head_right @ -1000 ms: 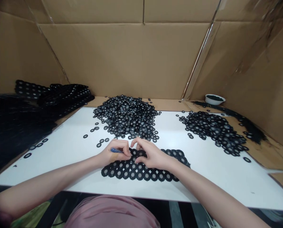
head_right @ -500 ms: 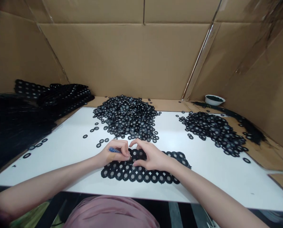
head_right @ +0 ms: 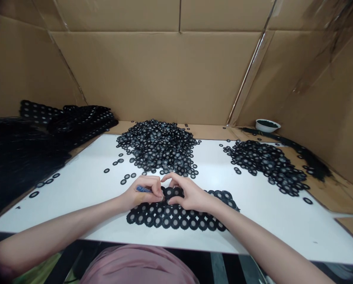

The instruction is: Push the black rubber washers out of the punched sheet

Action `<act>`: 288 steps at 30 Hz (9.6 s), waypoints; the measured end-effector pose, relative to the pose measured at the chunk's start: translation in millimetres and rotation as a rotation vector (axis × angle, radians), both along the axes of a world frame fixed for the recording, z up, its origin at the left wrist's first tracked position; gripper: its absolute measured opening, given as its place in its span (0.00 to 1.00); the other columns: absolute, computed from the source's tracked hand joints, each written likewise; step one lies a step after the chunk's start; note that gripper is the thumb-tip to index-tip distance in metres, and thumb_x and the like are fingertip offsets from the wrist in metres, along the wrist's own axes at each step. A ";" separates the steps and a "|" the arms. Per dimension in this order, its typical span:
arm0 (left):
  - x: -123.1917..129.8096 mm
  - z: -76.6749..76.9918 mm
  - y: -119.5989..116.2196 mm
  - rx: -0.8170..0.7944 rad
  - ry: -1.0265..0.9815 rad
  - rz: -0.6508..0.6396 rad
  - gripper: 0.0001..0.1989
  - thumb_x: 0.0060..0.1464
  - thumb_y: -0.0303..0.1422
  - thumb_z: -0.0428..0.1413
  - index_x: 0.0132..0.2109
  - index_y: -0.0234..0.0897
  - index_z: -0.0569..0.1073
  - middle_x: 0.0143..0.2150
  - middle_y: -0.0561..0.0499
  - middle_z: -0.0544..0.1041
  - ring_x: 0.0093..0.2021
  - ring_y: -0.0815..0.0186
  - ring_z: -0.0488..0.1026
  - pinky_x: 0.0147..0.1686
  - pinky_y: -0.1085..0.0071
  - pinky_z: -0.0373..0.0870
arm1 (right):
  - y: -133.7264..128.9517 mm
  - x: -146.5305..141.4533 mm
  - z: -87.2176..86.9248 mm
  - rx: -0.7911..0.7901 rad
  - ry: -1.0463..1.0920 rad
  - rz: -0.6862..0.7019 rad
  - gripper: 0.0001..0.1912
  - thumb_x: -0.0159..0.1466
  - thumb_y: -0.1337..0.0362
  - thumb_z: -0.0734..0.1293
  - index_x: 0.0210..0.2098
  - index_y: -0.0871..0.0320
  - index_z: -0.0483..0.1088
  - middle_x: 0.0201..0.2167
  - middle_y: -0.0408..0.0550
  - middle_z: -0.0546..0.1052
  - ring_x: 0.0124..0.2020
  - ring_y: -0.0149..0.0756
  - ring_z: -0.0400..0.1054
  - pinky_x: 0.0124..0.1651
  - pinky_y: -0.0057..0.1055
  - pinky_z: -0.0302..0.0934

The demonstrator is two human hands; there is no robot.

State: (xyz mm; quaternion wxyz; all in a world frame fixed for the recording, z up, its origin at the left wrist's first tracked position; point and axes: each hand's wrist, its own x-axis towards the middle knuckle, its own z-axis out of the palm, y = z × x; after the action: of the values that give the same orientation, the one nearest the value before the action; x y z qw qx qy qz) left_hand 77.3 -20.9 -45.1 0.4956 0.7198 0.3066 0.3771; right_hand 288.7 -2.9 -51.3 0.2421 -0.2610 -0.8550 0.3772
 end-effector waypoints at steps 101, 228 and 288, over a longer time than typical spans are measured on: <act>-0.3 6.4 -3.4 0.022 0.056 -0.114 0.10 0.46 0.31 0.63 0.23 0.31 0.73 0.25 0.48 0.75 0.30 0.65 0.72 0.31 0.73 0.66 | -4.2 1.5 6.3 0.042 -0.015 0.005 0.37 0.50 0.65 0.74 0.57 0.50 0.58 0.48 0.43 0.71 0.44 0.39 0.67 0.47 0.32 0.60; 8.9 -4.8 -9.9 0.040 0.053 -0.209 0.09 0.47 0.30 0.60 0.23 0.31 0.73 0.26 0.48 0.74 0.28 0.67 0.70 0.29 0.74 0.64 | -4.1 0.4 7.5 -0.027 0.045 0.107 0.44 0.49 0.63 0.76 0.61 0.51 0.55 0.58 0.49 0.64 0.57 0.47 0.60 0.60 0.40 0.54; -9.8 -4.4 16.0 0.121 0.019 0.092 0.07 0.46 0.29 0.60 0.23 0.31 0.73 0.25 0.51 0.72 0.28 0.68 0.69 0.31 0.73 0.62 | 4.5 -13.0 -16.7 0.161 0.068 -0.152 0.14 0.60 0.72 0.64 0.46 0.54 0.69 0.35 0.45 0.72 0.34 0.33 0.67 0.41 0.30 0.62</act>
State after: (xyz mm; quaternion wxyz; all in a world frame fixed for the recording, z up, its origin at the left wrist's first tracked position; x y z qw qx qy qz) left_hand 67.5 -4.9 -49.6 0.4304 0.7371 0.3208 0.4106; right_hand 275.7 1.6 -68.1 0.3192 -0.2920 -0.8515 0.2965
